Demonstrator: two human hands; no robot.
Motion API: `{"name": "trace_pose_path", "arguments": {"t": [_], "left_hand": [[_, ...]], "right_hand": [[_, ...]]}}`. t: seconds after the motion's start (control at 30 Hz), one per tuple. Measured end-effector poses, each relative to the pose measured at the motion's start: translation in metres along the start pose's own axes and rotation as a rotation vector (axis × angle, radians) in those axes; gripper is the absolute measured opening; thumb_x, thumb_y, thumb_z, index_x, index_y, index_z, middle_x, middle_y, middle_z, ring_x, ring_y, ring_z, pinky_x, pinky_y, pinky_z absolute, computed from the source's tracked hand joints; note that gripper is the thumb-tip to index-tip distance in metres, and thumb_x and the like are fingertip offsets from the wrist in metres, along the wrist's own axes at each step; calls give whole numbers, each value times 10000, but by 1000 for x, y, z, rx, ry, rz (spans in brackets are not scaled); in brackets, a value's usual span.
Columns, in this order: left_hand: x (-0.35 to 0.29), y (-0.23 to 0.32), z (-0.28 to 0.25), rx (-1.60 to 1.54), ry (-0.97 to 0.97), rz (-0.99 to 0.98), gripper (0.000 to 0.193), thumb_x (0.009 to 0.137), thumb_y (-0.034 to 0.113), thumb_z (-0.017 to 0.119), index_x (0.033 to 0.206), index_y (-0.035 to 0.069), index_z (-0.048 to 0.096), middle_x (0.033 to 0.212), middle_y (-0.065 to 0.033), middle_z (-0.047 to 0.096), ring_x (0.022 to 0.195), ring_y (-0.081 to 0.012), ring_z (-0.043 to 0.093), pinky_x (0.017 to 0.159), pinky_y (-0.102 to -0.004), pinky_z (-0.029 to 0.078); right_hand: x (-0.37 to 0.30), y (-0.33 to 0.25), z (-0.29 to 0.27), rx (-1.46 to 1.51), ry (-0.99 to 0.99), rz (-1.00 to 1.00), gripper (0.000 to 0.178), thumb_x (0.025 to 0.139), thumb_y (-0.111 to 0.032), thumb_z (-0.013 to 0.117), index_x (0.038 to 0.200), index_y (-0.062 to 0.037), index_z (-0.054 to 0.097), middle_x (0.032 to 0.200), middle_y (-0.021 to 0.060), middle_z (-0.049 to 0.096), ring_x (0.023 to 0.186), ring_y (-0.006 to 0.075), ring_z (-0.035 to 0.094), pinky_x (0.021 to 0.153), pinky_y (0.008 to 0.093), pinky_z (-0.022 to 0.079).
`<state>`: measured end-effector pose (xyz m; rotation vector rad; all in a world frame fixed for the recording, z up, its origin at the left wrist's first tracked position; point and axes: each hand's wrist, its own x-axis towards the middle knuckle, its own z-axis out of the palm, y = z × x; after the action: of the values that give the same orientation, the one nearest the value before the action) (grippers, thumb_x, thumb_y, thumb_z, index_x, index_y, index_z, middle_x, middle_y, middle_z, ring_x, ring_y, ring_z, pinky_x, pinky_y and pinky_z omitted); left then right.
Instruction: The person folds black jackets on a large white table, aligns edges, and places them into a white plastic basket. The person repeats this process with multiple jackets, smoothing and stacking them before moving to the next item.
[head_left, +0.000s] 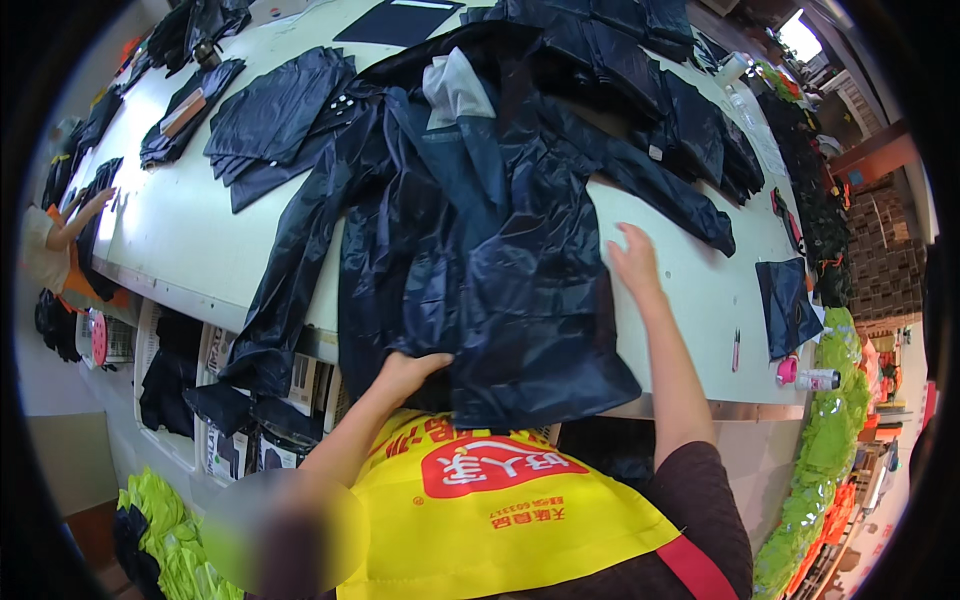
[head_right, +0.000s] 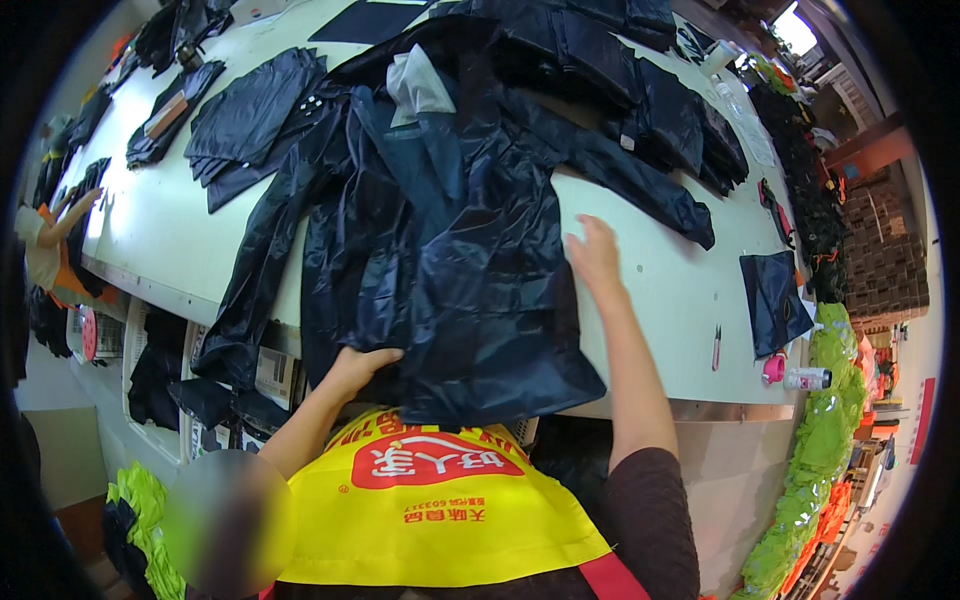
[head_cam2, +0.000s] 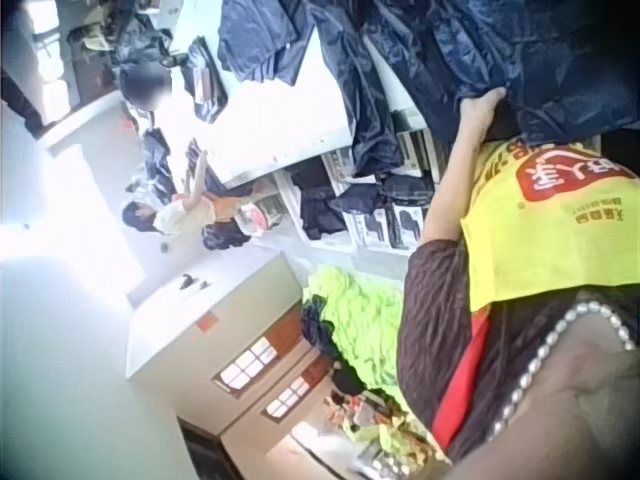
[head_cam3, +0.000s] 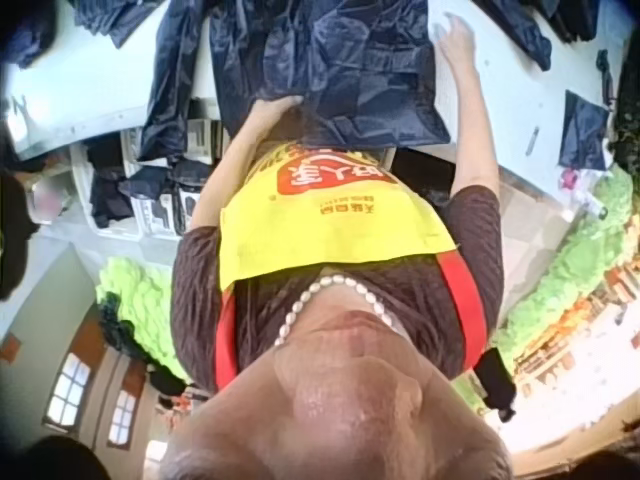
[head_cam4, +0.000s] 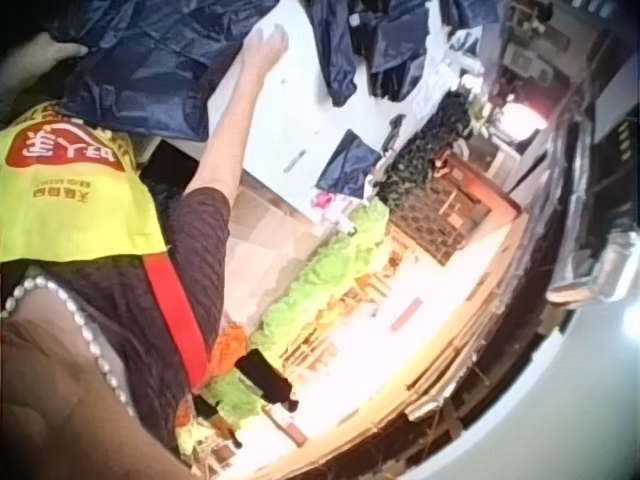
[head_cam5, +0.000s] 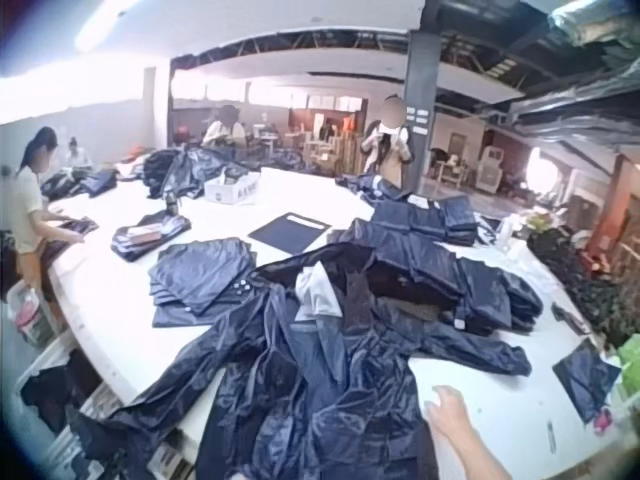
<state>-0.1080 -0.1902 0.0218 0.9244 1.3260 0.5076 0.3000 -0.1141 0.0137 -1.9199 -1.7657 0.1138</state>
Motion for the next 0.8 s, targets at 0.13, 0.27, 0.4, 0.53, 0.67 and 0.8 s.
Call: {"name": "trace_pose_path", "arguments": {"t": [0.13,0.27,0.4,0.53,0.67,0.8], "left_hand": [[8,7,-52,551,155,-121,696,693,350,739,1198,-71,508,1143,-218,588,1029,-296,581,891,-322,439],[28,-11,-116,803,212,155,580,773,197,648,1286,14,450,1317,-215,452,1224,-345,429,1021,-351,352],[40,18,-173,926,215,37,584,791,219,662,1294,21,440,1295,-196,486,1195,-325,467,985,-356,386],[83,-12,-263,1029,316,279,445,811,264,637,1184,39,546,1150,-188,583,1066,-350,547,889,-374,444],[104,19,-270,1313,583,91,380,812,243,572,1126,30,576,1170,-221,555,1077,-361,535,893,-413,444],[123,18,-264,1345,658,75,413,776,201,578,1148,24,556,1167,-231,556,1073,-375,537,915,-429,430]], "right_hand": [[21,92,-38,-607,22,243,595,751,-133,649,1292,-64,413,1375,184,373,1243,386,363,1015,449,333],[38,147,-55,-783,-69,405,694,779,-61,586,1395,-104,269,1419,133,308,1301,325,304,989,525,297],[36,169,-28,-866,-314,284,237,810,-86,519,1044,-64,552,926,131,660,887,293,639,837,474,432],[-14,73,-38,-633,-687,156,202,795,-108,488,931,-8,598,906,213,651,864,366,634,773,445,504],[-146,0,-83,-620,-1329,202,248,768,-141,513,905,-15,677,950,218,649,900,337,636,794,421,507],[-266,-10,-113,-572,-1783,316,388,755,-335,596,969,-22,680,992,180,655,934,311,631,802,398,502]]}}
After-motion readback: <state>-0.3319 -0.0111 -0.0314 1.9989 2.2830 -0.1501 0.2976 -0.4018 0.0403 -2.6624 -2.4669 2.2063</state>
